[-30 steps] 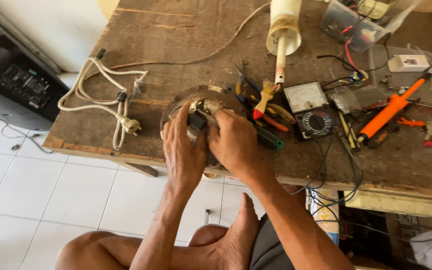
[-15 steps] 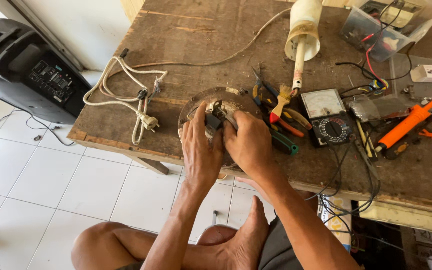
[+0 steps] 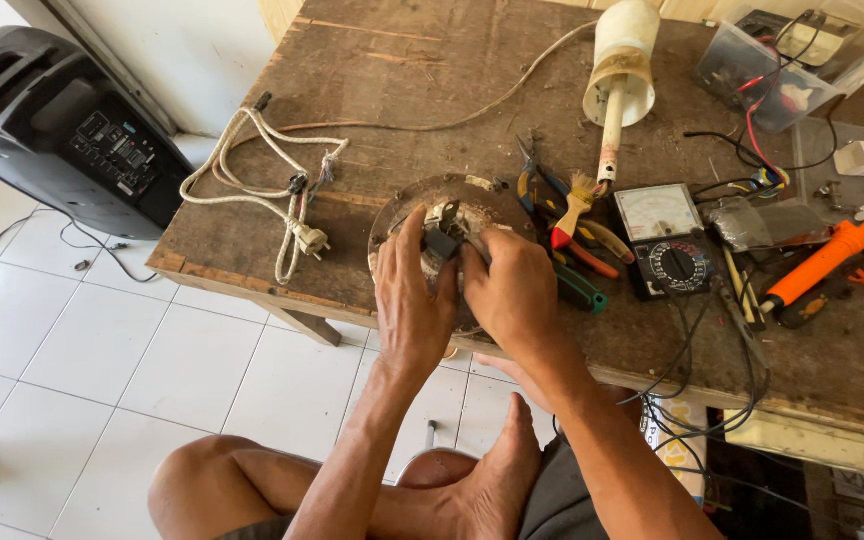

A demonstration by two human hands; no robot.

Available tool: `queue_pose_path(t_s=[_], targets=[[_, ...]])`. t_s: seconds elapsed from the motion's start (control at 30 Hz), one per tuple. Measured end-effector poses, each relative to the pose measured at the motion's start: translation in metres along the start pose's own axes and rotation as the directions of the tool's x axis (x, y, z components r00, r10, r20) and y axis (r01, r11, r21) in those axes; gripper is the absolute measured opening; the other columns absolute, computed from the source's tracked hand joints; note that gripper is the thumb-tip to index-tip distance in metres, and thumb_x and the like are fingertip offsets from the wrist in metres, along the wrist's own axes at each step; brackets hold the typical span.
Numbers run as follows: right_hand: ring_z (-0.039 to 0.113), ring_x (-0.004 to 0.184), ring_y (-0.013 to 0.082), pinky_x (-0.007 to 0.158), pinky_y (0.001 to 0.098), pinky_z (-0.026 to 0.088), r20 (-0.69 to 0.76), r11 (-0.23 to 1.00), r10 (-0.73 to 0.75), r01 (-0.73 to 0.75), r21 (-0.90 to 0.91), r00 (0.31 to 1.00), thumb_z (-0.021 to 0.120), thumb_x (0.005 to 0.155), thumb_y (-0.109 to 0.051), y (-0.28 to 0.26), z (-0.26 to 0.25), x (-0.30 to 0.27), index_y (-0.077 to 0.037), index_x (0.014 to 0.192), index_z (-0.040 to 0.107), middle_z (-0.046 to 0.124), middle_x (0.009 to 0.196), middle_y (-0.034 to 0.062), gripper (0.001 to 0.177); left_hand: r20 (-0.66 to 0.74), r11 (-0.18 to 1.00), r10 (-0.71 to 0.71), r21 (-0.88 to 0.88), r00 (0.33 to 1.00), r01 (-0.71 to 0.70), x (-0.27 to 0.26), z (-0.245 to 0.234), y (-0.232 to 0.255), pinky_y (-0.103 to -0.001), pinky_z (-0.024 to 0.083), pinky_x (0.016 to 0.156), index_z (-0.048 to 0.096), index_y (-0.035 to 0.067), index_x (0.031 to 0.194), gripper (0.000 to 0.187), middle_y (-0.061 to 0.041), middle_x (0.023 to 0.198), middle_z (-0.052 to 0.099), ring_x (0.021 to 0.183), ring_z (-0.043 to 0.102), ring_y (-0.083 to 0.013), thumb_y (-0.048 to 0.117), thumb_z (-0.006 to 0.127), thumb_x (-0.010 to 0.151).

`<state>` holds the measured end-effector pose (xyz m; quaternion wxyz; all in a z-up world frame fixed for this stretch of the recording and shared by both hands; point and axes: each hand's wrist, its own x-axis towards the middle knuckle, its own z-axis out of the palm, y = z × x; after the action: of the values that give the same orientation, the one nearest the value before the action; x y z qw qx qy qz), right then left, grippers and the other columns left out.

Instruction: The person cleans a circular metal electrical component with a brush, then uses pliers and a screwdriver to manipulate wires and a small black component attached to it. The person continues to adjust and connect wires on the component.

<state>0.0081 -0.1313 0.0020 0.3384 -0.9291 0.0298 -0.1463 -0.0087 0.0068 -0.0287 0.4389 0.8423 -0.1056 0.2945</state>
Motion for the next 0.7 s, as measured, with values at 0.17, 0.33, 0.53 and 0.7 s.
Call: queue_pose_path(t_s=[0.17, 0.33, 0.53, 0.7], targets=[[0.078, 0.094, 0.0491, 0.075, 0.0598, 0.061, -0.024, 0.997, 0.040, -0.038, 0.061, 0.999, 0.079, 0.095, -0.020, 0.003, 0.003, -0.003, -0.006, 0.094, 0.077, 0.077, 0.087, 0.0237, 0.015, -0.001, 0.999, 0.033, -0.002, 0.999, -0.033, 0.005, -0.006, 0.009, -0.055, 0.049, 0.109, 0.052, 0.007, 0.160, 0.071, -0.017, 0.118, 0.065, 0.111, 0.068, -0.0394, 0.011, 0.084, 0.097], [0.081, 0.094, 0.0398, 0.076, 0.0497, 0.063, -0.018, 0.974, 0.103, -0.097, 0.205, 0.994, 0.082, 0.090, -0.020, 0.009, 0.005, -0.002, -0.012, 0.094, 0.080, 0.080, 0.087, 0.0161, 0.009, 0.009, 1.000, 0.016, -0.012, 1.000, -0.016, 0.003, -0.004, 0.006, -0.058, 0.047, 0.110, 0.049, 0.008, 0.163, 0.072, -0.017, 0.120, 0.066, 0.111, 0.067, -0.0396, 0.012, 0.081, 0.099], [0.079, 0.088, 0.0442, 0.069, 0.0491, 0.060, -0.031, 0.984, 0.021, -0.015, 0.176, 0.999, 0.078, 0.096, -0.017, 0.011, 0.005, -0.003, -0.007, 0.088, 0.078, 0.076, 0.081, 0.0207, 0.013, 0.008, 0.999, 0.043, -0.023, 0.999, -0.043, 0.004, -0.008, 0.009, -0.055, 0.049, 0.106, 0.051, 0.007, 0.161, 0.070, -0.017, 0.118, 0.065, 0.110, 0.067, -0.0410, 0.009, 0.081, 0.098], [0.080, 0.087, 0.0401, 0.072, 0.0489, 0.061, -0.049, 0.964, 0.038, -0.023, 0.267, 0.998, 0.084, 0.087, -0.013, 0.004, 0.003, -0.005, -0.007, 0.093, 0.080, 0.078, 0.083, 0.0202, 0.009, -0.009, 0.999, 0.031, -0.024, 0.999, -0.032, 0.003, -0.008, 0.008, -0.055, 0.050, 0.106, 0.051, 0.005, 0.160, 0.069, -0.018, 0.117, 0.065, 0.110, 0.067, -0.0425, 0.008, 0.080, 0.098]])
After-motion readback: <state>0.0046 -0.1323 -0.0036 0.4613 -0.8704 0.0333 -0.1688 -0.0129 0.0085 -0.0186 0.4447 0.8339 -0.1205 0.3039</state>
